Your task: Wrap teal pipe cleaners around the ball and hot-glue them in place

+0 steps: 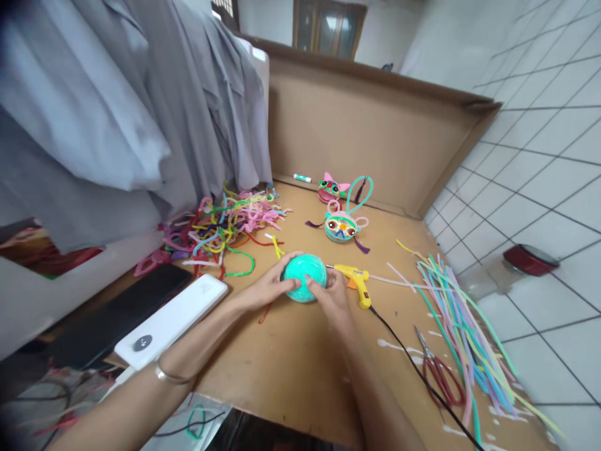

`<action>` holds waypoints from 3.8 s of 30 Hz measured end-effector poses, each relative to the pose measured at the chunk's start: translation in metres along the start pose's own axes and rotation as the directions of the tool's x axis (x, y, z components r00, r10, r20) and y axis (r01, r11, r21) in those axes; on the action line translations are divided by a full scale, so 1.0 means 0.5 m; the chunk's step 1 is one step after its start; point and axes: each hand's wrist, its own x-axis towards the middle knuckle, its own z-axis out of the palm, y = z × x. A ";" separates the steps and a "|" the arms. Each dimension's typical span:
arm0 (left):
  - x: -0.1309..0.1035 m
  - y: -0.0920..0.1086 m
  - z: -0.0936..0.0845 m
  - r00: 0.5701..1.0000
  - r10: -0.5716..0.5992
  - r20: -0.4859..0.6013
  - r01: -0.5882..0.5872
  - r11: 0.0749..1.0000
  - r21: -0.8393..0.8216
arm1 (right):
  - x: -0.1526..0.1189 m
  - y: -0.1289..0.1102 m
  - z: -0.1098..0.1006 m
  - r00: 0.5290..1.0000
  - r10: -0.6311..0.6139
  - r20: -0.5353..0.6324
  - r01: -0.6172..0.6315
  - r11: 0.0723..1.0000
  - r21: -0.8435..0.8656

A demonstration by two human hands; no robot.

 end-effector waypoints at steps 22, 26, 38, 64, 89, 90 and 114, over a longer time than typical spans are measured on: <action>0.011 -0.010 -0.010 0.996 0.075 -0.044 -0.076 0.997 -0.027 | 0.003 0.002 -0.005 0.996 0.066 0.052 -0.069 0.996 0.057; 0.015 -0.008 -0.009 0.994 0.086 -0.068 -0.086 0.996 0.009 | 0.003 0.002 -0.010 0.992 0.055 0.113 -0.062 0.996 0.061; 0.029 -0.022 -0.010 0.980 0.110 -0.164 -0.106 0.994 0.035 | 0.004 0.009 -0.007 0.991 0.023 0.132 -0.035 0.996 0.085; 0.035 -0.024 -0.007 0.967 0.139 -0.213 -0.132 0.990 0.047 | -0.020 0.029 -0.001 0.508 -0.848 0.152 0.720 0.321 -0.616; 0.029 -0.012 -0.007 0.974 0.161 -0.160 -0.158 0.987 0.029 | 0.047 -0.037 -0.056 0.079 -0.700 0.710 0.803 -0.377 -0.461; 0.030 -0.013 -0.007 0.974 0.159 -0.159 -0.157 0.987 0.028 | 0.050 -0.040 -0.057 0.097 -0.682 0.725 0.820 -0.358 -0.447; 0.032 -0.012 0.000 0.968 0.153 -0.199 -0.144 0.988 0.060 | 0.056 -0.059 -0.057 0.182 -0.678 0.712 0.877 -0.216 -0.429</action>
